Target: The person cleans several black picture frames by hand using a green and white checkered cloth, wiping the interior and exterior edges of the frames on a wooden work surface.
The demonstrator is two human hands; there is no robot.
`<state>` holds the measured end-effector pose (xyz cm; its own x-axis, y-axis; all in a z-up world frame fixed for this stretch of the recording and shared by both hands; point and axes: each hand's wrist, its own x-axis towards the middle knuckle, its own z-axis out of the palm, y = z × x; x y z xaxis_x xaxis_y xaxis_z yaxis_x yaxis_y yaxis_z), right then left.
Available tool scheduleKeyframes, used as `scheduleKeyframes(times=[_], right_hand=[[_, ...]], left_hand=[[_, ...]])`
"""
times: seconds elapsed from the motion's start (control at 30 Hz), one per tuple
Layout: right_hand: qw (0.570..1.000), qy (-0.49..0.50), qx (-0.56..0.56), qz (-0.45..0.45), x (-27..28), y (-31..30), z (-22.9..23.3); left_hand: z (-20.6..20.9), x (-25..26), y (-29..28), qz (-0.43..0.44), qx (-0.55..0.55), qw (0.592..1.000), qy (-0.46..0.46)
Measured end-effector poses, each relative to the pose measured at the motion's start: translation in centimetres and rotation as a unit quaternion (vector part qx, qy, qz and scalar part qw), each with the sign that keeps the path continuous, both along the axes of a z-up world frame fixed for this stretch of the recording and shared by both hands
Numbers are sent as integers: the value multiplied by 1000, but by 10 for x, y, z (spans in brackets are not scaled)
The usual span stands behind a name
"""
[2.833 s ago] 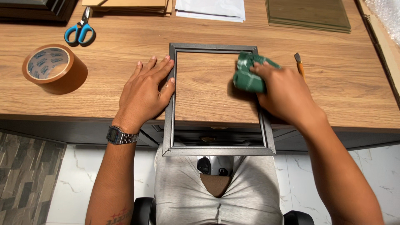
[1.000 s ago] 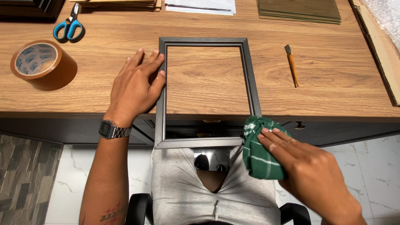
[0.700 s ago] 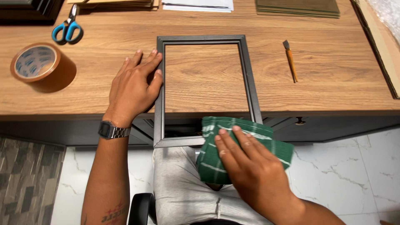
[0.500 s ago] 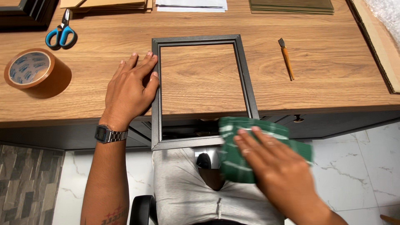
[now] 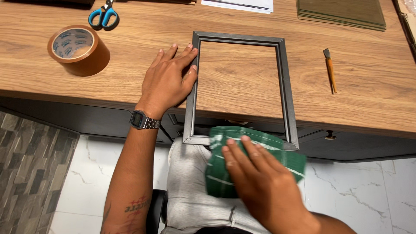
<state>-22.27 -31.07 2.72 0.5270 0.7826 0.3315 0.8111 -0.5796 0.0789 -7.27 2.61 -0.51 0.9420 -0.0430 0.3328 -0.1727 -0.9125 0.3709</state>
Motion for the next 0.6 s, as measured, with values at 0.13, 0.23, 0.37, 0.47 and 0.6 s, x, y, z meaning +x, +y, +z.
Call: scheduleKeyframes(times=[0.13, 0.23, 0.37, 0.47, 0.6], right_hand=[[994, -73, -22, 83, 5, 51, 4], [985, -76, 25, 154, 20, 72, 8], [980, 7, -60, 188, 59, 74, 5], [979, -56, -44, 192, 96, 83, 9], [965, -26, -74, 252, 92, 81, 21]], left_hand=[[-6, 4, 1, 1, 4, 1000, -15], [-7, 4, 1, 1, 8, 1000, -19], [-7, 5, 1, -3, 14, 1000, -15], [-13, 10, 4, -11, 29, 999, -31], [-8, 6, 1, 0, 14, 1000, -21]])
